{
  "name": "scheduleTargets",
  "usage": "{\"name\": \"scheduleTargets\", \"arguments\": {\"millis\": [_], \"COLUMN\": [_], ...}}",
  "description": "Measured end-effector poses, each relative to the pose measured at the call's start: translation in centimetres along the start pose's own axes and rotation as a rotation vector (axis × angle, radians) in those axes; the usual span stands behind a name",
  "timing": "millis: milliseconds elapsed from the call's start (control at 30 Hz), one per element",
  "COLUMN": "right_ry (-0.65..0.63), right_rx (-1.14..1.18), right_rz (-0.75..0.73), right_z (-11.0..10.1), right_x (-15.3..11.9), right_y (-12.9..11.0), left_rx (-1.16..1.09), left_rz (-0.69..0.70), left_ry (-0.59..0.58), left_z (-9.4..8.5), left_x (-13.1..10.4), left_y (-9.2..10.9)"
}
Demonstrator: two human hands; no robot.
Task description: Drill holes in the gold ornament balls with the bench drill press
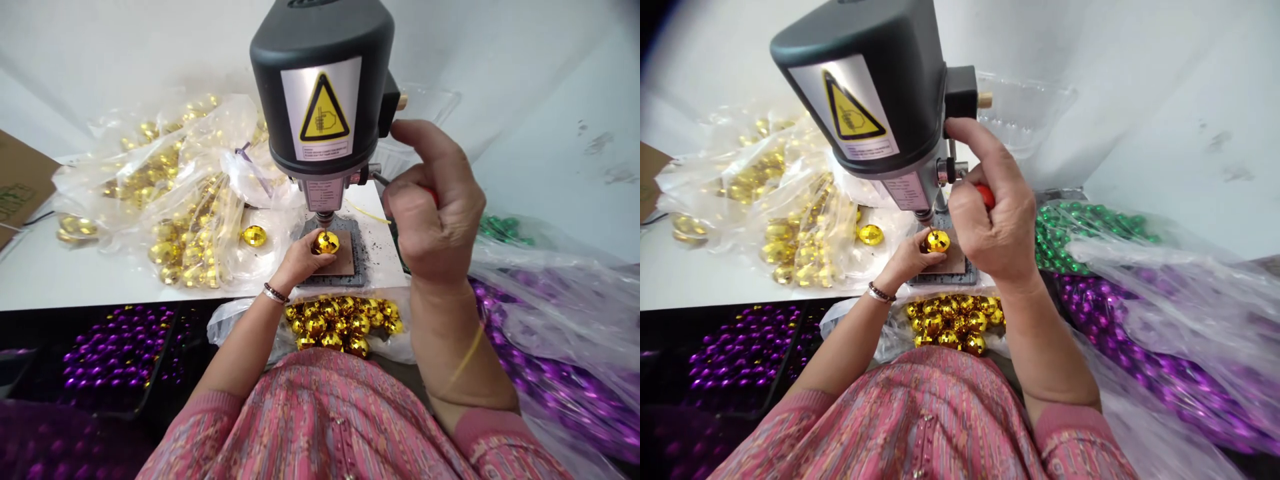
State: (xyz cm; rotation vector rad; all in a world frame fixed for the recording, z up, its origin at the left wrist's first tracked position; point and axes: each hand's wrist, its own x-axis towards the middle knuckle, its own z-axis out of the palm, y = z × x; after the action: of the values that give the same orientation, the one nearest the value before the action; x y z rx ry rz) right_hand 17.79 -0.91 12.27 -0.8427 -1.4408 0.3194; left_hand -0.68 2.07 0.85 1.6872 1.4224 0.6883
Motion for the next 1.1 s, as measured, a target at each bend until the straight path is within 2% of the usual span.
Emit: {"name": "scheduleTargets", "arguments": {"millis": [300, 533, 733, 967, 1033, 1100], "right_ry": [0.081, 0.114, 0.151, 0.195, 0.218, 0.226], "right_rx": [-0.016, 0.013, 0.035, 0.09, 0.136, 0.164], "right_rz": [-0.139, -0.144, -0.16, -0.143, -0.133, -0.12], "right_z": [0.6, 1.1, 1.5, 2.1, 2.2, 2.2], "right_x": [-2.2, -3.1, -3.5, -5.6, -5.3, -4.0], "right_y": [2.3, 3.3, 3.8, 6.3, 6.0, 4.8], "left_rx": [-0.032, -0.12, -0.135, -0.116, -0.118, -0.112], "left_rz": [0.024, 0.009, 0.007, 0.029, 0.031, 0.014], "left_ry": [-0.012, 0.005, -0.019, -0.01, -0.009, 0.002], "left_z": [0.1, 0.5, 0.5, 0.4, 0.4, 0.5], "left_x": [-0.1, 0.0, -0.1, -0.2, -0.2, -0.1], "left_y": [-0.1, -1.1, -0.9, -0.8, -0.9, -1.1]}}
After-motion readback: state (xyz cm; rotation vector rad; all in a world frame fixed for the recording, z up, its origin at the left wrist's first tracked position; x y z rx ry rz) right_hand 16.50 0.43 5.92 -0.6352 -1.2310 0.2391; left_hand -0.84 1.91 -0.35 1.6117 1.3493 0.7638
